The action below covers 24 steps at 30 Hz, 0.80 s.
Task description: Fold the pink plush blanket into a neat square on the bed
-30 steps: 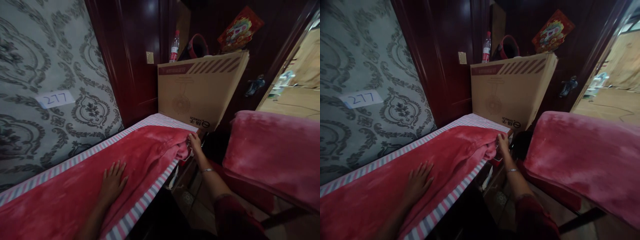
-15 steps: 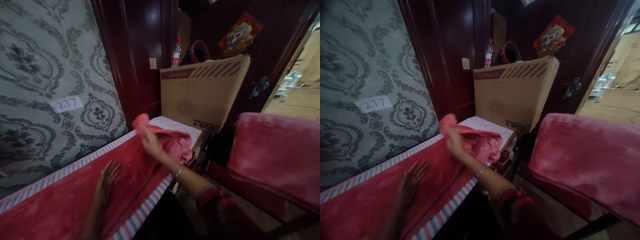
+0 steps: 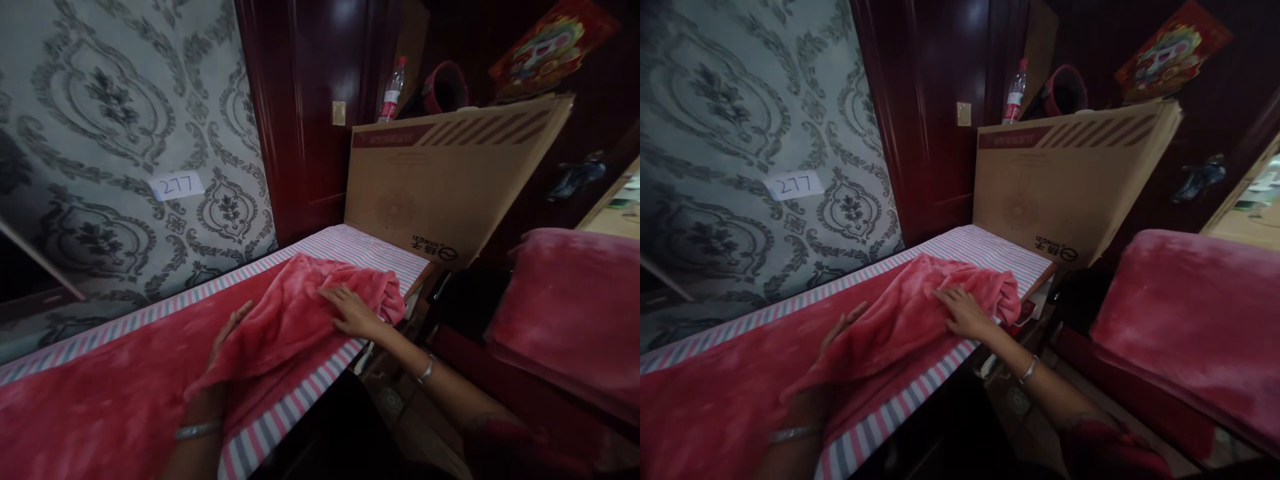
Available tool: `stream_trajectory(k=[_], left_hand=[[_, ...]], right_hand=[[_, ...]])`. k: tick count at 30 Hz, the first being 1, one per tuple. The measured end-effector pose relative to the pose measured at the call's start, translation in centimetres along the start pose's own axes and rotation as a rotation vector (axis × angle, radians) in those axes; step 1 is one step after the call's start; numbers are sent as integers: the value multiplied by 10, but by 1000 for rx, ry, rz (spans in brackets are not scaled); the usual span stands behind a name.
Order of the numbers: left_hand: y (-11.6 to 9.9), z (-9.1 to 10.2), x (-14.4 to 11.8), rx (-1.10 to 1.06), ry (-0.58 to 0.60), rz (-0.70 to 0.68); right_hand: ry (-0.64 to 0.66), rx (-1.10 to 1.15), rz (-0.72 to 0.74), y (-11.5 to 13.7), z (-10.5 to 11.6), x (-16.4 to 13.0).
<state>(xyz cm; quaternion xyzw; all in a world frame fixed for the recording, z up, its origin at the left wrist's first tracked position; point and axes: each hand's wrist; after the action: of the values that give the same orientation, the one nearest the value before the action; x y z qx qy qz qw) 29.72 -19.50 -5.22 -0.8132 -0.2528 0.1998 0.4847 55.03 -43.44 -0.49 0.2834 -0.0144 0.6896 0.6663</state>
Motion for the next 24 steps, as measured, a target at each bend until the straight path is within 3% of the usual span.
stream_trajectory(k=[3, 6, 9, 12, 15, 20, 24], left_hand=[[-2, -2, -6, 95, -73, -110], [-5, -7, -12, 198, -122, -147], [-4, -11, -20, 246, -127, -229], [-4, -14, -29, 230, -58, -324], [-9, -20, -27, 213, -34, -286], [-15, -33, -6, 167, -73, 17], [-13, -34, 1, 233, -121, 2]], right_hand=[[189, -20, -33, -2, 3, -14], [256, -98, -68, -2, 1, -18], [188, -204, -91, -6, -2, -15], [72, -275, -136, -12, 7, -7], [-16, -295, -216, -19, 31, 12], [-166, -384, -275, -13, 89, 72], [-219, -506, -288, 4, 124, 119]])
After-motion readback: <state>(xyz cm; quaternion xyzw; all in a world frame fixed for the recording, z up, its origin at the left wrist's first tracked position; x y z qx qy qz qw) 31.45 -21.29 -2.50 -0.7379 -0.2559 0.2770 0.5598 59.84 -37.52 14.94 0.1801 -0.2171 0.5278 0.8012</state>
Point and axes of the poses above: each hand's wrist, its own x-axis towards the middle knuckle, its own z-axis out of the back of the hand, y = z × x, and after that the axes turned 11 degrees about z, right-handed
